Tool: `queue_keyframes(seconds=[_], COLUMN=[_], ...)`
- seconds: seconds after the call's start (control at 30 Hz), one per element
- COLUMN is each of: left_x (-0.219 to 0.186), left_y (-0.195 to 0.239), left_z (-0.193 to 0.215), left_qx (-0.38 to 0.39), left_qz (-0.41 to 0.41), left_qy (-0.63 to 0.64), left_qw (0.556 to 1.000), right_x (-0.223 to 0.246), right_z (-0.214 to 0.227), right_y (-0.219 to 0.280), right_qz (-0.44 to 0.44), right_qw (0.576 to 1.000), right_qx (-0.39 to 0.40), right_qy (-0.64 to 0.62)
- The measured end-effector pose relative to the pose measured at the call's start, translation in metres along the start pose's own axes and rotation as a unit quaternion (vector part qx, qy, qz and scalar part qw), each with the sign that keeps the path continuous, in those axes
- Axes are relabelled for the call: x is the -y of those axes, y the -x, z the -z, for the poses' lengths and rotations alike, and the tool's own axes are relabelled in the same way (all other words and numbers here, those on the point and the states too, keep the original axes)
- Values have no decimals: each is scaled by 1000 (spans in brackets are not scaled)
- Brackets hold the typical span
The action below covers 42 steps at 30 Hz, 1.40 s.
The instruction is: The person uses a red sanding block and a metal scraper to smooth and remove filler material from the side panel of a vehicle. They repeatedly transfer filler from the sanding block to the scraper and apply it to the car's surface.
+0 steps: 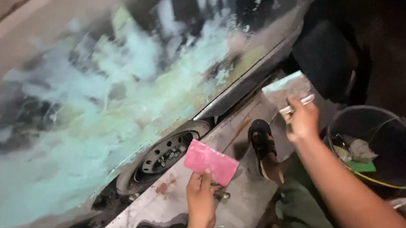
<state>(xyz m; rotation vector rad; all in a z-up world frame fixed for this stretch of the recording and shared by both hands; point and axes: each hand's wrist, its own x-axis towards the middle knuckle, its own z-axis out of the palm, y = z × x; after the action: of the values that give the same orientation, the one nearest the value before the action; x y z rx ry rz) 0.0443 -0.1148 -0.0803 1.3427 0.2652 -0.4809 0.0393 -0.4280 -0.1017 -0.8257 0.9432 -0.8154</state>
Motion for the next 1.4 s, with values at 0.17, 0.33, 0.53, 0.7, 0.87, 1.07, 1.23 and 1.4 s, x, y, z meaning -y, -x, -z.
queue_keyframes(seconds=[0.17,0.33,0.53,0.7,0.87,1.07,1.23,1.4], left_x=[-46,-55,-69,-129,-144,-131,-112,-173], left_y=[-8,-65,-111,-129,-154,-94,-67,-80], left_z=[-108,-224,-313,-341,-349,-349,-294,-247], left_qx=[-3,74,52,5,-23,106,208,149], left_qz=[111,24,-41,-73,-6,-201,-472,-695], left_qy=[-121,240,318,298,289,137,-462,-631], left_qw=[986,968,946,952,957,964,721,311], right_x=[-21,-37,-80,-1,7,-14,-50,-23], right_z=[22,48,72,15,12,26,46,35], right_y=[-28,-71,-96,-20,-4,-31,-66,-46], right_qz=[-50,-10,-39,-57,-86,-81,-98,-100], right_qw=[998,992,978,977,978,984,972,968], right_qx=[-33,-111,-90,-87,-87,-79,-60,-59], right_qy=[-36,-61,-182,-184,-170,-139,-203,-224])
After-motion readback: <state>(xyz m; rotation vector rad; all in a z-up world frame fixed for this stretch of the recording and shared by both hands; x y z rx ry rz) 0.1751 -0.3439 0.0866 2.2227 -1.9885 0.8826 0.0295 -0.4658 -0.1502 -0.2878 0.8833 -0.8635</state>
